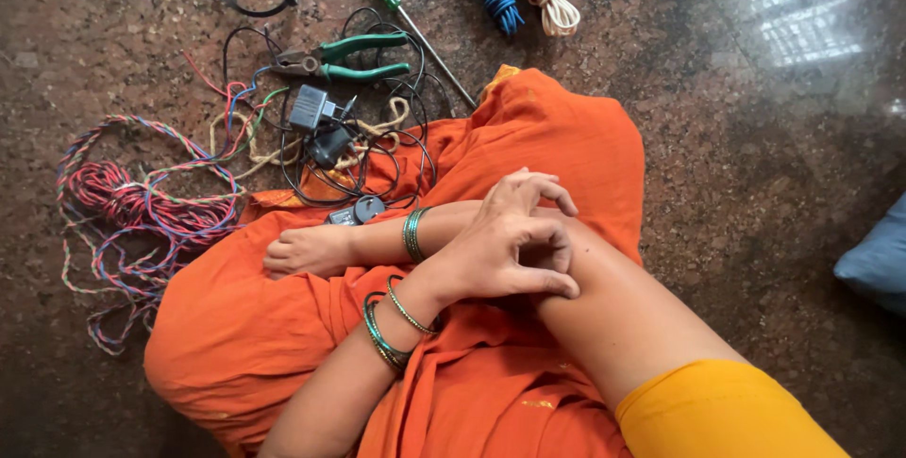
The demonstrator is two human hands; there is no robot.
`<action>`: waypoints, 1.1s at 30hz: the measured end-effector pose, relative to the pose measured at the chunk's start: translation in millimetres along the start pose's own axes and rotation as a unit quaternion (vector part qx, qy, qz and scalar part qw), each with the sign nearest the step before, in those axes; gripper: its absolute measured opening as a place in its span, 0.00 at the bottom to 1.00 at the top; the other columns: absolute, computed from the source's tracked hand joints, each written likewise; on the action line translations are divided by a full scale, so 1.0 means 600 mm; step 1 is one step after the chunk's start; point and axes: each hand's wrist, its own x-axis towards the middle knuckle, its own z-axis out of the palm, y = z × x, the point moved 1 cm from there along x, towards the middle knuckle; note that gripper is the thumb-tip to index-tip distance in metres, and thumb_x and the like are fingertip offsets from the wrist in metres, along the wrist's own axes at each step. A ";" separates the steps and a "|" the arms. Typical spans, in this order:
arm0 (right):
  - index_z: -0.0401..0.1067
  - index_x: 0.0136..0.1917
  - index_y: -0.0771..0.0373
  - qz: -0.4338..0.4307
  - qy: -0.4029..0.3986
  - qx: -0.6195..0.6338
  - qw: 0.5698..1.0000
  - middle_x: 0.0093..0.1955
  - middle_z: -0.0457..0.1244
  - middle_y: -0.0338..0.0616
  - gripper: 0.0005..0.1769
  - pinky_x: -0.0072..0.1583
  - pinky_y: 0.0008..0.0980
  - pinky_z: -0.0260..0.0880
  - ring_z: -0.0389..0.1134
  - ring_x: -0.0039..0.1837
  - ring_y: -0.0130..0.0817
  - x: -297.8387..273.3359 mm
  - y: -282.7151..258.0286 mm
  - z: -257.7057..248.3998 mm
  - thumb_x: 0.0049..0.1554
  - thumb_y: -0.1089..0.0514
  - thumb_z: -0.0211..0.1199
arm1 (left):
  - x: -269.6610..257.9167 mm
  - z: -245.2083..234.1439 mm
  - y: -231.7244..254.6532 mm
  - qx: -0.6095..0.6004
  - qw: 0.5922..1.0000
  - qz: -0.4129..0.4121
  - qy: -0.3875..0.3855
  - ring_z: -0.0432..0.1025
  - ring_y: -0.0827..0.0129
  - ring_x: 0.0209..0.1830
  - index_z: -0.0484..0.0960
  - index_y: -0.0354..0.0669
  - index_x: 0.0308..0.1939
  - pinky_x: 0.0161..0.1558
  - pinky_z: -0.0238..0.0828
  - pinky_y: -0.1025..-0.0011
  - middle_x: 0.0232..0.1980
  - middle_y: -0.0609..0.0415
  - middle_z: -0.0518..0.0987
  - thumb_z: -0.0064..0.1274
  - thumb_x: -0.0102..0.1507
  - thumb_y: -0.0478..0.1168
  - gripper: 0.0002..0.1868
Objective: The person sits on the floor and works with a bundle of multicolored wires and a black power adapter. They untangle the wires, use pliers to strip insulation from wire ends, and connect the stripped wires to the adapter terminals.
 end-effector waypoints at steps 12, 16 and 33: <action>0.66 0.55 0.59 0.020 -0.003 0.004 1.000 0.50 0.60 0.39 0.17 0.47 0.33 0.63 0.62 0.52 0.34 -0.022 -0.001 -0.013 0.54 0.51 0.55 | 0.000 0.004 -0.018 0.016 0.999 -0.022 0.024 0.30 0.39 0.87 0.60 0.46 0.70 0.80 0.22 0.38 0.85 0.42 0.45 0.64 0.54 0.67 0.51; 0.65 0.54 0.59 0.026 0.009 0.021 0.999 0.49 0.59 0.40 0.14 0.48 0.34 0.63 0.62 0.52 0.35 -0.023 -0.003 -0.019 0.57 0.51 0.55 | 0.001 0.003 -0.026 0.057 0.998 -0.020 0.012 0.27 0.40 0.88 0.37 0.45 0.84 0.82 0.25 0.42 0.87 0.40 0.38 0.64 0.52 0.70 0.71; 0.64 0.59 0.58 0.037 -0.047 0.079 0.995 0.50 0.59 0.42 0.16 0.50 0.38 0.66 0.65 0.52 0.37 -0.018 0.009 -0.022 0.59 0.51 0.53 | 0.055 0.038 0.054 0.116 0.992 -0.020 -0.046 0.74 0.57 0.43 0.82 0.52 0.41 0.46 0.69 0.58 0.42 0.56 0.82 0.42 0.68 0.64 0.24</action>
